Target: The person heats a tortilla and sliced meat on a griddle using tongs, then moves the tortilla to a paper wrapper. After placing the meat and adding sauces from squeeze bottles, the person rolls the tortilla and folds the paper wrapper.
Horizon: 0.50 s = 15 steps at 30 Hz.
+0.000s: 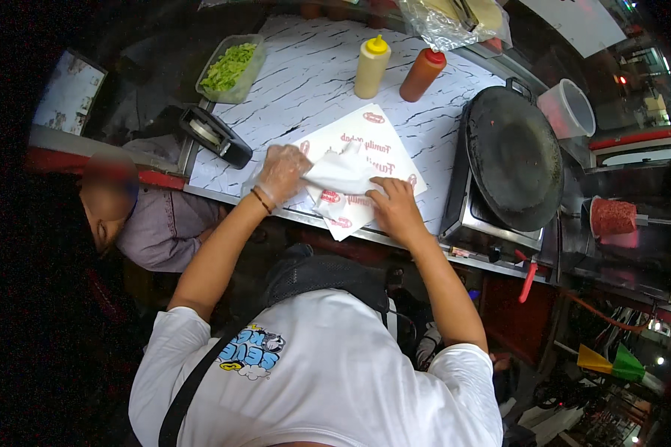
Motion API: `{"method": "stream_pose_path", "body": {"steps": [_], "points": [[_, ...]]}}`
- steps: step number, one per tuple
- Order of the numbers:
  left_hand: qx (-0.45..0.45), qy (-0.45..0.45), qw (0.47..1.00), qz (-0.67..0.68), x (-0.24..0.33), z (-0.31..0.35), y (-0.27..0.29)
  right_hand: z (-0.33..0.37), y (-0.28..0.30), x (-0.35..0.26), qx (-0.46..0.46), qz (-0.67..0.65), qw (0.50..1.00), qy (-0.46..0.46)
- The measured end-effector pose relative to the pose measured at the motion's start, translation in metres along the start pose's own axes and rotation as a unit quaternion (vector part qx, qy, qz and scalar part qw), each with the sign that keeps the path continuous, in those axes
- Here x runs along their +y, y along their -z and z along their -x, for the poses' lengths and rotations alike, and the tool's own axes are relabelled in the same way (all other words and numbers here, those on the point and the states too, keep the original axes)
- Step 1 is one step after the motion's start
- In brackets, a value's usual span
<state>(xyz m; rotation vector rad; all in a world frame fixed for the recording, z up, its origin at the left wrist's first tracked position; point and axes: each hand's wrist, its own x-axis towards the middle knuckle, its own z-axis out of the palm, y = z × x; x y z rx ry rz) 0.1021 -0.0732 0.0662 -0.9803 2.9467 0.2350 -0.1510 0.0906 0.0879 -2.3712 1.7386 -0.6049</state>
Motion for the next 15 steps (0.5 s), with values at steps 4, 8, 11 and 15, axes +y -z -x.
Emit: {"method": "stream_pose_path", "body": {"steps": [4, 8, 11, 15], "points": [[0.306, -0.106, 0.942, 0.09, -0.001, 0.014, -0.014, -0.004, -0.002, -0.013, 0.047, -0.078, 0.99, -0.106], [0.362, -0.126, 0.919, 0.089, 0.007, 0.009, 0.004, -0.041, 0.001, -0.019, 0.035, -0.111, 0.983, -0.14], [0.361, -0.102, 0.922, 0.095, 0.001, 0.004, 0.01, -0.046, 0.001, -0.015, 0.101, -0.108, 0.984, -0.097], [0.334, -0.071, 0.923, 0.177, -0.012, 0.002, 0.0, -0.045, -0.005, -0.012, 0.144, -0.172, 0.965, -0.132]]}}
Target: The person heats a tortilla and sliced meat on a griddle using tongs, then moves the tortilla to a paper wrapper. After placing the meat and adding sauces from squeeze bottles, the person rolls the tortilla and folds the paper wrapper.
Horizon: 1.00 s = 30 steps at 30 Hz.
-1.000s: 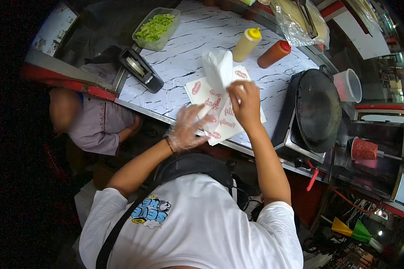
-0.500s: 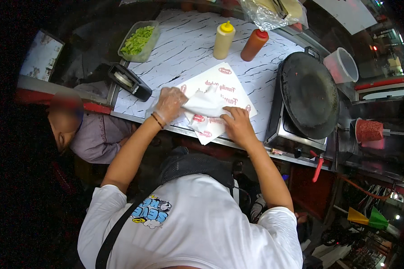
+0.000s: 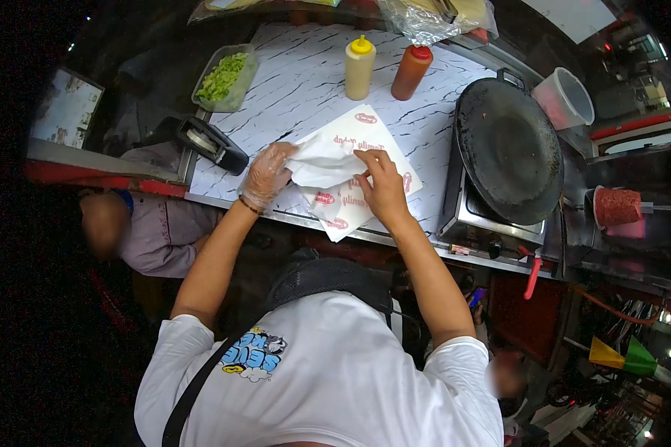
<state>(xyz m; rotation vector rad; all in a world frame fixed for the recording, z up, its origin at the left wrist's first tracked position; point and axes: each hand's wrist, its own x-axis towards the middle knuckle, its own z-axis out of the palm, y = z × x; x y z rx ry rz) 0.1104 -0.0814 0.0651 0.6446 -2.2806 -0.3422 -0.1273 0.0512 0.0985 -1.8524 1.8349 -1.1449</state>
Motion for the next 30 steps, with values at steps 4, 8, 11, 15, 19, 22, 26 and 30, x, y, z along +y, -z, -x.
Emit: {"method": "stream_pose_path", "body": {"steps": [4, 8, 11, 15, 19, 22, 26, 30], "points": [[-0.073, 0.119, 0.985, 0.102, 0.006, 0.008, 0.003, 0.003, -0.001, -0.004, -0.052, 0.093, 0.993, 0.05], [-0.146, 0.16, 0.97, 0.108, 0.008, 0.007, 0.009, 0.005, -0.013, -0.003, -0.13, 0.197, 0.961, 0.142], [-0.23, 0.228, 0.944, -0.064, 0.026, 0.003, 0.029, 0.016, -0.011, 0.012, -0.149, 0.224, 0.951, 0.15], [-0.119, 0.155, 0.981, 0.007, 0.013, -0.005, 0.045, 0.026, -0.003, 0.027, -0.145, 0.233, 0.956, 0.109], [-0.176, 0.171, 0.969, 0.006, 0.027, -0.022, 0.004, 0.008, -0.01, 0.009, -0.046, 0.261, 0.95, 0.168], [-0.214, 0.211, 0.954, -0.008, 0.034, -0.022, -0.023, 0.011, -0.017, 0.031, -0.095, 0.246, 0.945, 0.194], [-0.162, 0.26, 0.952, 0.004, 0.03, -0.018, -0.03, 0.032, 0.002, 0.047, -0.104, 0.225, 0.954, 0.168], [-0.322, 0.342, 0.88, -0.073, 0.057, -0.052, -0.047, 0.027, -0.002, 0.045, -0.118, 0.22, 0.956, 0.152]]}}
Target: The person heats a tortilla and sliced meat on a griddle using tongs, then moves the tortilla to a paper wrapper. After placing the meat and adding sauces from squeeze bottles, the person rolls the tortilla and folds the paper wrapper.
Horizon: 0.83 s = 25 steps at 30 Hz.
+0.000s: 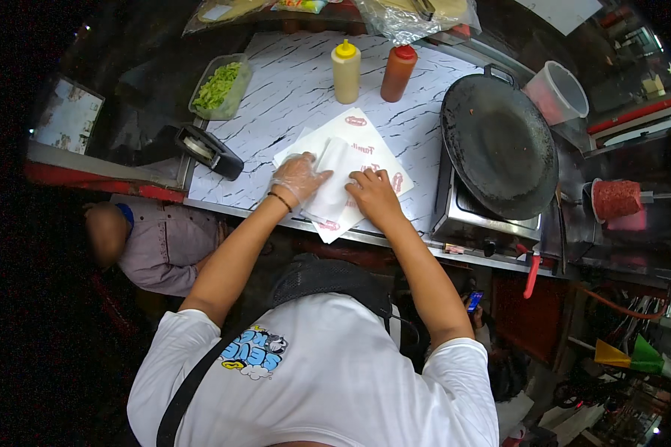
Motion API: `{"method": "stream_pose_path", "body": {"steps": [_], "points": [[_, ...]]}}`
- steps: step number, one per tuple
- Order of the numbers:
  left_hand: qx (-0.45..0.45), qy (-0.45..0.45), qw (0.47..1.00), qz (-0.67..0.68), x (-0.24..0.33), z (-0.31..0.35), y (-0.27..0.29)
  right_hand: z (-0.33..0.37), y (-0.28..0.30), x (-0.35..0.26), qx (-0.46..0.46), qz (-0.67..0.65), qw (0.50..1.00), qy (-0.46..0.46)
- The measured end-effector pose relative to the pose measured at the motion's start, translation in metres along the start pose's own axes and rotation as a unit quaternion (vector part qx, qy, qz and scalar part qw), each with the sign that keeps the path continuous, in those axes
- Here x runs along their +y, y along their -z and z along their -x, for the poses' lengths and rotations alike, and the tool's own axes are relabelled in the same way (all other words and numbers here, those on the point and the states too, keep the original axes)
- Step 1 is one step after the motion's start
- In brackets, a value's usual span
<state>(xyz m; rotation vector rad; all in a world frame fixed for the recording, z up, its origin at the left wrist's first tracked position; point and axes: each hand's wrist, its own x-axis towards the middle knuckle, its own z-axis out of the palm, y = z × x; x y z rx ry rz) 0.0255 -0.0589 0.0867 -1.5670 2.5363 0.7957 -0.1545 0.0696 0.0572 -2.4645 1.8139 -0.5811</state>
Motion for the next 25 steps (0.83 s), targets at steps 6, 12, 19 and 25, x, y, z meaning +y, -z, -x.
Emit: {"method": "stream_pose_path", "body": {"steps": [6, 12, 19, 25], "points": [[-0.028, 0.039, 0.998, -0.045, 0.026, 0.003, -0.013, 0.009, 0.009, -0.009, 0.029, -0.044, 0.997, -0.061], [0.01, -0.054, 0.998, -0.024, 0.038, 0.03, -0.005, -0.037, 0.031, -0.01, 0.075, 0.038, 0.996, -0.005], [0.001, -0.196, 0.979, -0.049, 0.017, 0.03, 0.048, -0.071, 0.081, -0.013, -0.074, 0.048, 0.996, 0.01], [-0.197, -0.221, 0.954, -0.045, 0.008, -0.01, 0.056, -0.091, 0.052, 0.024, -0.296, -0.101, 0.941, -0.132]]}}
